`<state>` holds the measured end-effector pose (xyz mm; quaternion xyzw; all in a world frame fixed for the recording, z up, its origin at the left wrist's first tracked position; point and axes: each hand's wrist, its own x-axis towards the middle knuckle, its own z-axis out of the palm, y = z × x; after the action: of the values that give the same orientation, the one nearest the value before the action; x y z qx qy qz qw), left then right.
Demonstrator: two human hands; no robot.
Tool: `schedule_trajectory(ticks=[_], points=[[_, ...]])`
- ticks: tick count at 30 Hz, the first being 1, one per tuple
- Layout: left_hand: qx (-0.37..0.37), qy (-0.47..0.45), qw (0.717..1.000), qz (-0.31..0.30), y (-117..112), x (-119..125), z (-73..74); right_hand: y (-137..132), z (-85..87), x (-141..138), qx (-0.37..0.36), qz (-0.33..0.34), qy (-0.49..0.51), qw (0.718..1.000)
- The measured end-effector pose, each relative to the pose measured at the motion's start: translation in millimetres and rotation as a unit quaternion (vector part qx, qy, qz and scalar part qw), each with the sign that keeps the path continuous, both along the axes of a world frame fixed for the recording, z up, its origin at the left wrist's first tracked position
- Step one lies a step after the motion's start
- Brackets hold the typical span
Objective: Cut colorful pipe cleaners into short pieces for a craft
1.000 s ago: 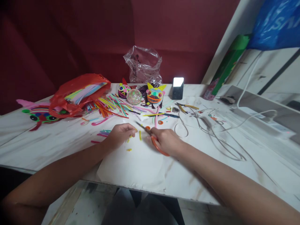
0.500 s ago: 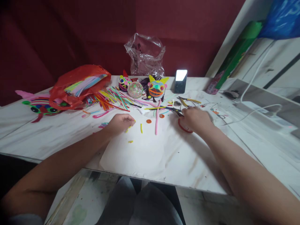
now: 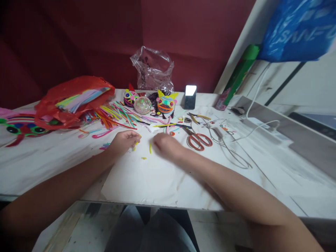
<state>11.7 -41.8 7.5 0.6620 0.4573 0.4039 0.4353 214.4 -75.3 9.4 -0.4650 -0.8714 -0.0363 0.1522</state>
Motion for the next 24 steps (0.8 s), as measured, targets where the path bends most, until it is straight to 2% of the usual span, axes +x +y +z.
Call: schedule_trajectory(ticks=[1, 3, 4, 6, 9, 11, 13, 16, 20, 24], points=[[0.001, -0.009, 1.0, -0.001, 0, 1, 0.1, 5, 6.9, 18, -0.007, -0.064, -0.014, 0.998], [0.001, -0.03, 1.0, 0.004, 0, 2, 0.0, 11, 18.5, 45, 0.015, -0.213, -0.035, 0.976], [-0.002, -0.039, 0.999, 0.007, 0, 3, -0.1, 12, 21.7, 51, 0.014, -0.234, -0.03, 0.972], [-0.013, -0.048, 0.999, 0.011, -1, 5, -0.3, 8, 22.0, 45, -0.021, -0.216, -0.001, 0.976], [-0.032, -0.044, 0.999, 0.002, -3, 5, -1.0, -3, 10.8, 4, -0.086, -0.129, 0.024, 0.988], [-0.043, -0.041, 0.998, -0.006, -3, 5, -1.9, -8, 2.1, -24, -0.069, -0.114, -0.008, 0.991], [-0.054, -0.05, 0.997, -0.011, -3, 4, -3.2, -9, -4.1, -41, -0.06, -0.116, -0.014, 0.991], [-0.077, -0.084, 0.993, -0.02, -3, 4, -5.5, -7, -7.1, -44, -0.079, -0.129, 0.101, 0.983], [-0.11, -0.146, 0.981, -0.062, -4, 6, -9.0, -10, -4.9, -39, -0.081, -0.092, 0.288, 0.95], [-0.117, -0.194, 0.97, -0.091, -6, 9, -11.8, -16, -3.2, -44, -0.088, -0.1, 0.34, 0.931]])
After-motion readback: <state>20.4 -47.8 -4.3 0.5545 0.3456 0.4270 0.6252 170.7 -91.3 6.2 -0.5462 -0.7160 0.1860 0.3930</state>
